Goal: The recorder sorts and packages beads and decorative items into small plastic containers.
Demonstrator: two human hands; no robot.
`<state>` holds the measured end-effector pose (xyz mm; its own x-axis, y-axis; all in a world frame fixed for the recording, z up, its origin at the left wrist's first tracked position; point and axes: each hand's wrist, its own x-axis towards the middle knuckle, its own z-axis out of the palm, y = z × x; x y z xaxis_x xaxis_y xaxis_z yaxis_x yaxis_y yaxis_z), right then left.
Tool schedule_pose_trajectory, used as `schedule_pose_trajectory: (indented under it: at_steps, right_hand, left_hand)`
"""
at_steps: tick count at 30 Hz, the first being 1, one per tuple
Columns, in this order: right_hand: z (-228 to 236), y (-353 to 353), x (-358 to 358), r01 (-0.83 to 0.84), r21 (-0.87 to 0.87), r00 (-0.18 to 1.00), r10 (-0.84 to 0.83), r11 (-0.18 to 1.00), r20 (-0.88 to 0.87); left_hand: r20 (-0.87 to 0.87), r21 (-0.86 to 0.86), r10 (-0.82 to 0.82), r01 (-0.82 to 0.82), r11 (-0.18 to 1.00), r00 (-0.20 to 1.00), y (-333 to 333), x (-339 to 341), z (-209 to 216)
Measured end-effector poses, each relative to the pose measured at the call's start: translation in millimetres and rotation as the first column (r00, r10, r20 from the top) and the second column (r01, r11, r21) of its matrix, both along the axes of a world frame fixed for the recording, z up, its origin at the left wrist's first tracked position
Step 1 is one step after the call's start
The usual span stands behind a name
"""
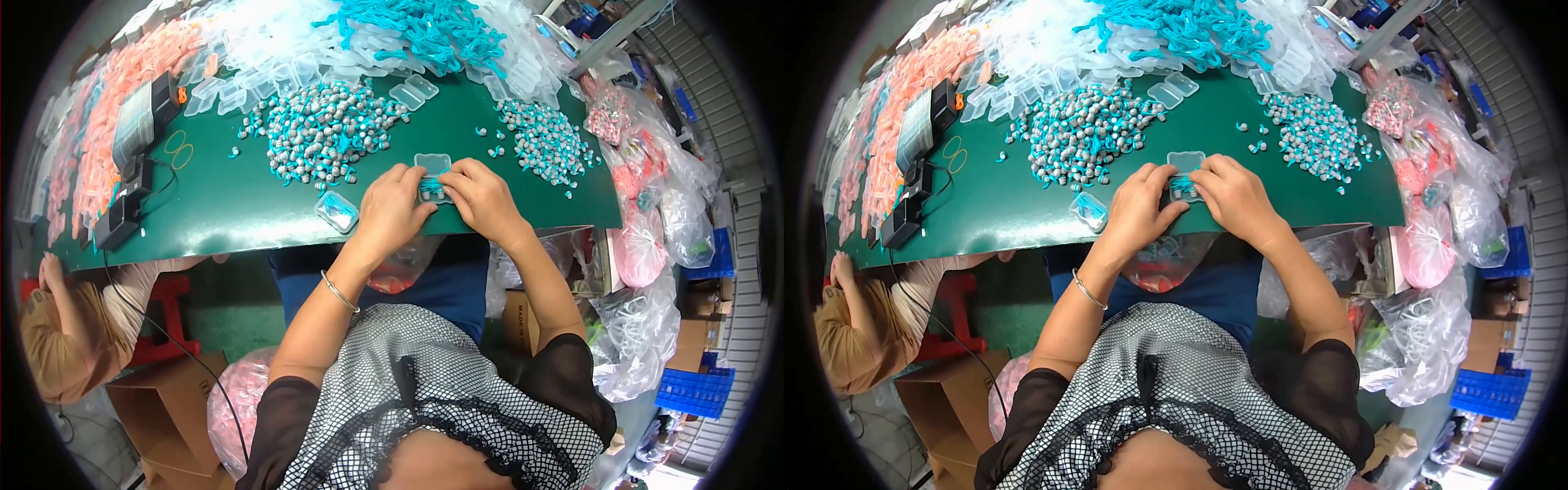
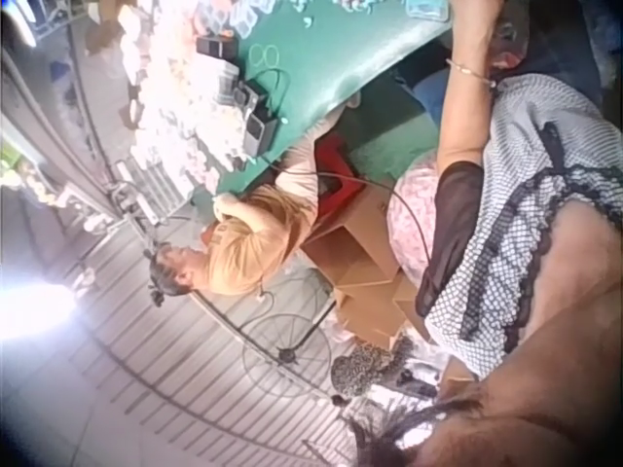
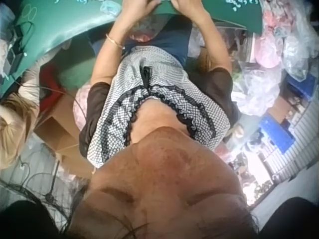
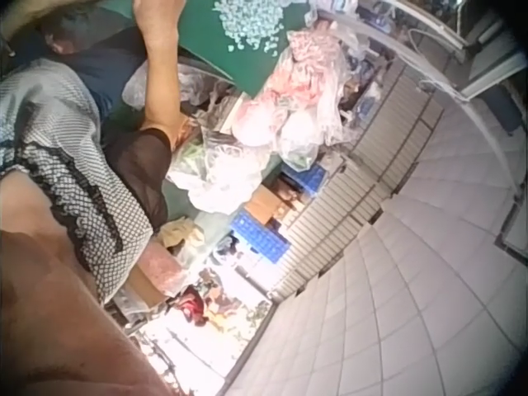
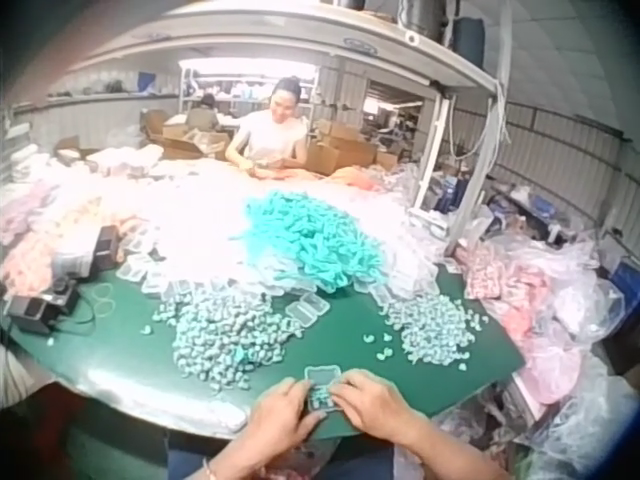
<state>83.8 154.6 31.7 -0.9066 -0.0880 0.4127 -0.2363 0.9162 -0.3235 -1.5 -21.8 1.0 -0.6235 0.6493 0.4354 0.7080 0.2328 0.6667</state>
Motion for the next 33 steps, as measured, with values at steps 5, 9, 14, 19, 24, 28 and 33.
schedule_pose_trajectory:
  at_steps: [5,9,14,19,24,28,33]
  right_hand:
    - [4.1,1.1,2.9,0.017,-0.163,0.998,-0.026,0.986,-0.053]
    - [-2.1,8.5,1.3,-0.007,-0.152,1.000,0.009,0.988,0.012]
    - [0.4,7.6,-4.1,-0.006,-0.215,0.999,0.012,0.977,0.030]
    - [-0.4,3.2,-1.7,0.001,-0.171,0.998,0.009,0.985,0.058]
    - [-6.5,-0.6,1.5,-0.029,-0.101,0.999,0.025,0.994,-0.047]
    - [-8.6,-4.6,4.0,-0.033,-0.026,0.997,0.031,0.999,-0.072]
    - [-11.7,-2.2,3.3,-0.014,-0.144,0.997,0.002,0.989,-0.080]
  left_hand:
    - [0.004,0.007,0.000,0.000,1.000,1.000,-1.3,-0.6,-2.1]
    - [-0.010,0.025,-0.007,0.007,1.000,1.000,-0.4,-1.0,-1.6]
    - [-0.001,0.027,-0.005,0.005,1.000,1.000,-1.5,-0.8,-1.5]
    - [0.003,0.032,-0.005,0.005,0.999,1.000,-1.1,-0.7,-1.2]
    - [-0.002,0.024,-0.013,0.013,1.000,1.000,-1.4,-0.6,-1.7]
    - [-0.016,0.037,-0.013,0.013,0.999,1.000,-1.0,-1.1,-3.5]
    - [0.005,0.014,-0.015,0.015,1.000,1.000,-1.5,-0.5,-2.4]
